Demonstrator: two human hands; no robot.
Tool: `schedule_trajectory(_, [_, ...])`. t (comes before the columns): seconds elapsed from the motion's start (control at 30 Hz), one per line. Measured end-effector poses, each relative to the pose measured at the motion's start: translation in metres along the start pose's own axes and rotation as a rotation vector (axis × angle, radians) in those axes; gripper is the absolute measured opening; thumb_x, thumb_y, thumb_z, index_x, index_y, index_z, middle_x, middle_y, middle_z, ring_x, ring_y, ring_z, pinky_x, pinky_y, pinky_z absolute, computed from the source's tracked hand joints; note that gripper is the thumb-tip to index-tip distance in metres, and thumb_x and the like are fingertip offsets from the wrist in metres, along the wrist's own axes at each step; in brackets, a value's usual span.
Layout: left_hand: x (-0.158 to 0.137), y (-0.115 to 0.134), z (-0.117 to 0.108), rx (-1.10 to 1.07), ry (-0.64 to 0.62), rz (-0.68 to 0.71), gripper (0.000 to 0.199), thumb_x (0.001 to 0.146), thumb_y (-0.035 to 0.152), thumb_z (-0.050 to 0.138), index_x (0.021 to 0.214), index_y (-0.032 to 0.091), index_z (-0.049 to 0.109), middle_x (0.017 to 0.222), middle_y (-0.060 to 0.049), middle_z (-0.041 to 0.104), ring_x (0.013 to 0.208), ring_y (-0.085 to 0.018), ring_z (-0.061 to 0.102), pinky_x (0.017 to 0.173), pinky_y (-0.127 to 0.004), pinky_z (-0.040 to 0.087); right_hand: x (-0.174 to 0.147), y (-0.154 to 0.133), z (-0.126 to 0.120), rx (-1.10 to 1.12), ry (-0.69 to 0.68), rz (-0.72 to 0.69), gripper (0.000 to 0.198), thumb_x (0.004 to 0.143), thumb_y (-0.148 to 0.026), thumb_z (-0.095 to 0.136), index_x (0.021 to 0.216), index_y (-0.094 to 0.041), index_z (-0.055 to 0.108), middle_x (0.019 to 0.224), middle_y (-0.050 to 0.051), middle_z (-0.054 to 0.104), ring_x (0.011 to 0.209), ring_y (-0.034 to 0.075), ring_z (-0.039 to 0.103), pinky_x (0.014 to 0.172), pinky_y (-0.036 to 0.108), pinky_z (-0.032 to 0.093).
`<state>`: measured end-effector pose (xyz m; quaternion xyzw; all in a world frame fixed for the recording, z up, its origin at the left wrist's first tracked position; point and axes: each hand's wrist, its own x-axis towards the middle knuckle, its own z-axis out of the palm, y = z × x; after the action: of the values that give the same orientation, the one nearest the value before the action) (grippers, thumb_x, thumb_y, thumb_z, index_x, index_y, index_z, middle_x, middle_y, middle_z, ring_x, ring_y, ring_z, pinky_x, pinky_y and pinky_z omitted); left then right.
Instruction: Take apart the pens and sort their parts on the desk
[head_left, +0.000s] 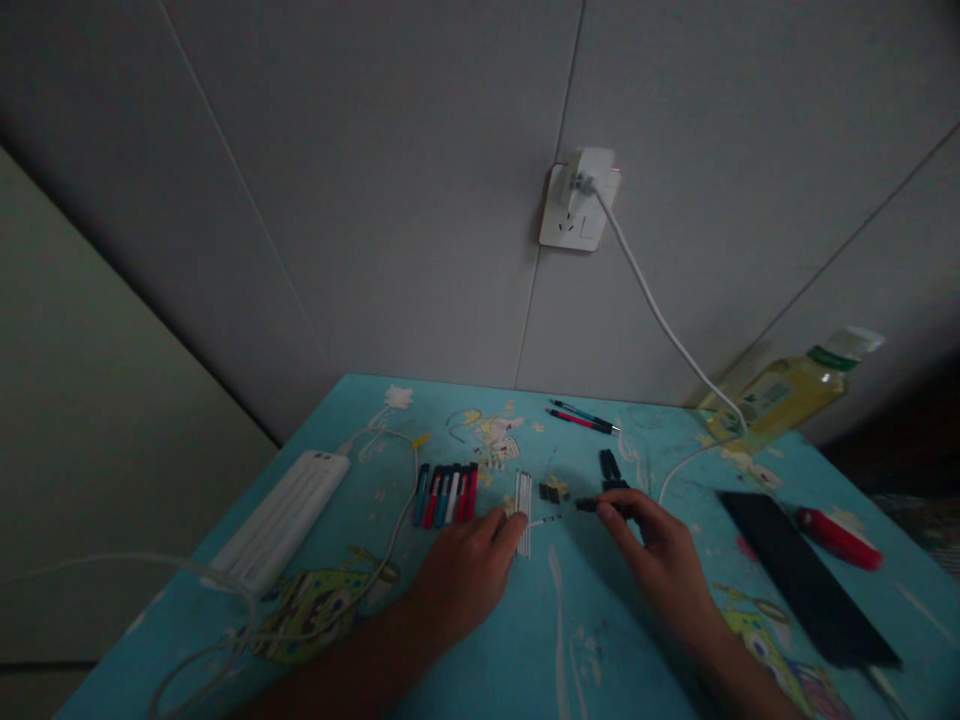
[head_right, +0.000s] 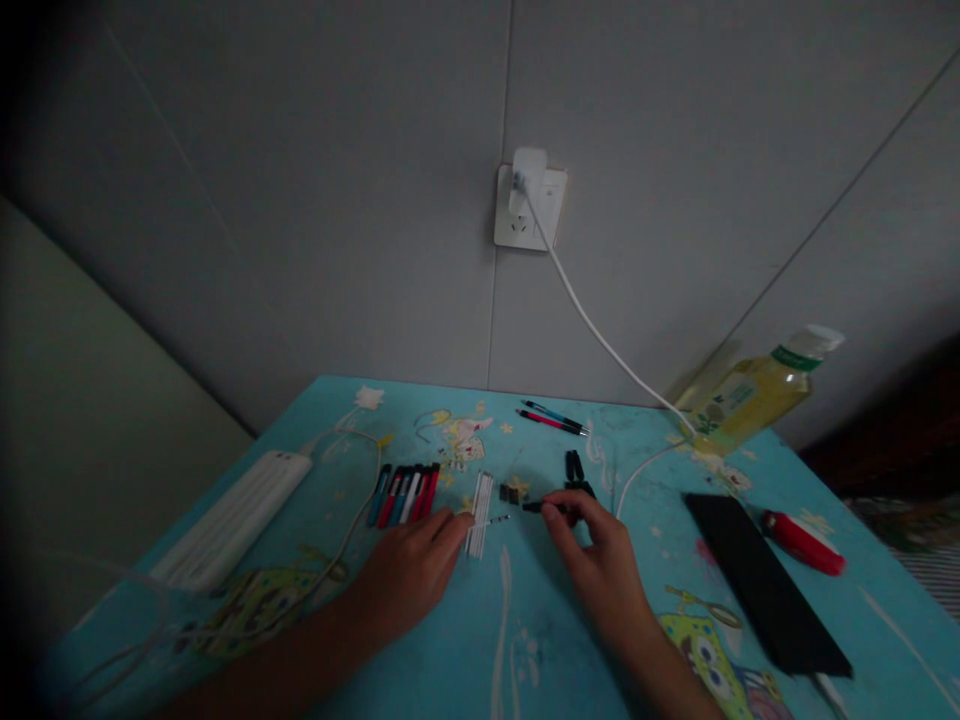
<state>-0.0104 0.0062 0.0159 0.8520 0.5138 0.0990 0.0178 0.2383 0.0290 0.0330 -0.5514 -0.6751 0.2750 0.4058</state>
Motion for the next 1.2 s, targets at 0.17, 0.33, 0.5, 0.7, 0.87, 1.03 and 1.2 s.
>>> schedule_trajectory(0.17, [0.000,0.000,0.000,0.016,-0.007,-0.018,0.031,0.096,0.010,0.042,0.122,0.023,0.052,0.097,-0.004,0.064,0.081,-0.020,0.065,0.068,-0.031,0.056,0.014,0.024,-0.014,-0.080,0.100,-0.010,0.032,0.095,-0.042,0.054,0.114,-0.022,0.069,0.106,0.007,0.073,0.088,0.022,0.068,0.077,0.033,0.052])
schedule_trajectory(0.33, [-0.001,0.001,0.000,-0.003,-0.040,0.006,0.036,0.093,0.008,0.044,0.125,0.022,0.051,0.100,-0.005,0.064,0.085,-0.021,0.066,0.071,-0.033,0.057,0.029,0.050,-0.022,-0.500,0.253,-0.048,0.041,0.095,-0.041,0.048,0.120,-0.016,0.068,0.101,0.012,0.074,0.073,0.022,0.068,0.071,0.036,0.053])
schedule_trajectory(0.5, [-0.002,0.002,0.001,-0.010,-0.052,0.007,0.038,0.093,0.006,0.044,0.126,0.022,0.051,0.103,-0.005,0.065,0.087,-0.021,0.067,0.073,-0.034,0.057,0.043,0.052,-0.017,-0.856,0.249,-0.091,0.036,0.098,-0.032,0.042,0.116,-0.017,0.070,0.100,0.012,0.075,0.084,0.026,0.068,0.075,0.036,0.049])
schedule_trajectory(0.7, [-0.002,0.001,0.002,-0.011,-0.055,0.012,0.037,0.092,0.006,0.045,0.124,0.023,0.051,0.101,-0.005,0.064,0.086,-0.021,0.066,0.072,-0.032,0.056,0.050,0.056,-0.010,-0.989,0.237,-0.066,0.032,0.099,-0.031,0.044,0.110,-0.018,0.072,0.094,0.014,0.074,0.079,0.026,0.067,0.068,0.035,0.045])
schedule_trajectory(0.87, [0.000,0.001,-0.002,-0.008,-0.080,0.011,0.038,0.092,0.007,0.045,0.126,0.023,0.050,0.104,-0.005,0.065,0.088,-0.021,0.067,0.072,-0.033,0.057,0.051,0.060,-0.010,-0.961,0.203,-0.104,0.028,0.098,-0.028,0.047,0.100,-0.018,0.073,0.089,0.014,0.074,0.080,0.027,0.066,0.072,0.037,0.046])
schedule_trajectory(1.03, [0.000,0.002,-0.002,-0.005,-0.083,0.000,0.038,0.092,0.006,0.045,0.125,0.023,0.051,0.101,-0.004,0.064,0.086,-0.022,0.067,0.070,-0.034,0.056,0.049,0.052,-0.011,-0.858,0.214,-0.179,0.030,0.099,-0.026,0.045,0.112,-0.015,0.070,0.103,0.014,0.074,0.093,0.028,0.065,0.085,0.043,0.048])
schedule_trajectory(1.2, [-0.001,0.000,0.003,0.012,-0.056,-0.021,0.034,0.093,0.009,0.045,0.124,0.024,0.051,0.100,-0.005,0.064,0.086,-0.022,0.066,0.070,-0.033,0.055,0.021,0.018,0.006,-0.435,0.061,-0.422,0.026,0.098,-0.026,0.050,0.119,-0.021,0.066,0.112,0.010,0.070,0.103,0.025,0.062,0.093,0.046,0.049])
